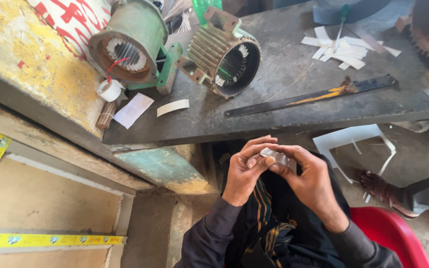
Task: The person works on a disassembled electric motor, cutting small white strips of material on the workbench and inserting them into the motor's stator slots. The person handles the motor housing and the white strips repeatedly.
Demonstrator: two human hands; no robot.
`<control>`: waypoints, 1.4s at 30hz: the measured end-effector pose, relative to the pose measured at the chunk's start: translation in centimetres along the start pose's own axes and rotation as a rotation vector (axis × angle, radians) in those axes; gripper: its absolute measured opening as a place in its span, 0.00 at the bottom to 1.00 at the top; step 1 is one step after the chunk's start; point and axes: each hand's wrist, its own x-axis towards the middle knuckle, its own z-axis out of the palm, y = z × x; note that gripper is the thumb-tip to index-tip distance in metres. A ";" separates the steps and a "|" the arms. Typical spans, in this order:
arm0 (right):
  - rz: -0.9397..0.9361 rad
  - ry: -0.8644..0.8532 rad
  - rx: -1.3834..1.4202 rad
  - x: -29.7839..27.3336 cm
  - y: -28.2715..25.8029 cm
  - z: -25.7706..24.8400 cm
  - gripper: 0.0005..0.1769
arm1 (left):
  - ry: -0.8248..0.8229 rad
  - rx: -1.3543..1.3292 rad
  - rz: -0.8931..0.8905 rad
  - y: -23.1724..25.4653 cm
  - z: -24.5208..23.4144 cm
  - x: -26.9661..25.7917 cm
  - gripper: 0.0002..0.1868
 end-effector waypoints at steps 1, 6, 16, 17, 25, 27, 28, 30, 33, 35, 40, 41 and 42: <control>0.025 -0.012 0.076 0.5 0.8 0.1 0.19 | -0.006 -0.017 -0.018 0.0 -0.2 0.0 0.19; 0.065 -0.020 0.171 1.8 2.7 0.6 0.18 | -0.031 -0.084 -0.081 0.1 -2.1 1.0 0.27; -0.135 0.016 -0.225 2.2 -0.7 1.1 0.25 | 0.007 0.298 -0.001 -0.1 -5.2 1.4 0.19; -0.153 0.023 -0.254 2.0 -0.9 1.2 0.26 | 0.020 0.270 0.002 -0.2 -4.8 1.3 0.18; -0.265 0.122 -0.283 0.6 -1.4 1.4 0.22 | 0.048 0.229 0.103 -0.4 -3.2 0.1 0.14; -0.281 0.140 -0.279 0.5 -1.4 1.4 0.18 | 0.044 0.201 0.147 -0.6 -3.0 0.0 0.12; -0.291 0.152 -0.276 0.4 -1.5 1.4 0.17 | 0.051 0.210 0.158 -0.7 -2.8 -0.1 0.11; -0.307 0.165 -0.269 0.4 -1.7 1.5 0.14 | 0.067 0.227 0.181 -0.8 -2.5 -0.2 0.09; -0.320 0.171 -0.267 0.4 -2.2 1.5 0.11 | 0.112 0.175 0.184 -1.0 -2.0 -0.5 0.08; -0.326 0.169 -0.278 0.5 -2.5 1.5 0.11 | 0.121 0.168 0.204 -1.1 -1.8 -0.6 0.07; -0.334 0.164 -0.264 0.4 -2.5 1.6 0.10 | 0.107 0.127 0.211 -1.7 -2.2 -0.7 0.06; -0.333 0.159 -0.262 0.4 -2.5 1.6 0.10 | 0.097 0.133 0.213 -1.7 -2.4 -0.6 0.07; -0.329 0.156 -0.252 0.4 -2.5 1.6 0.10 | 0.087 0.139 0.216 -1.6 -2.6 -0.6 0.08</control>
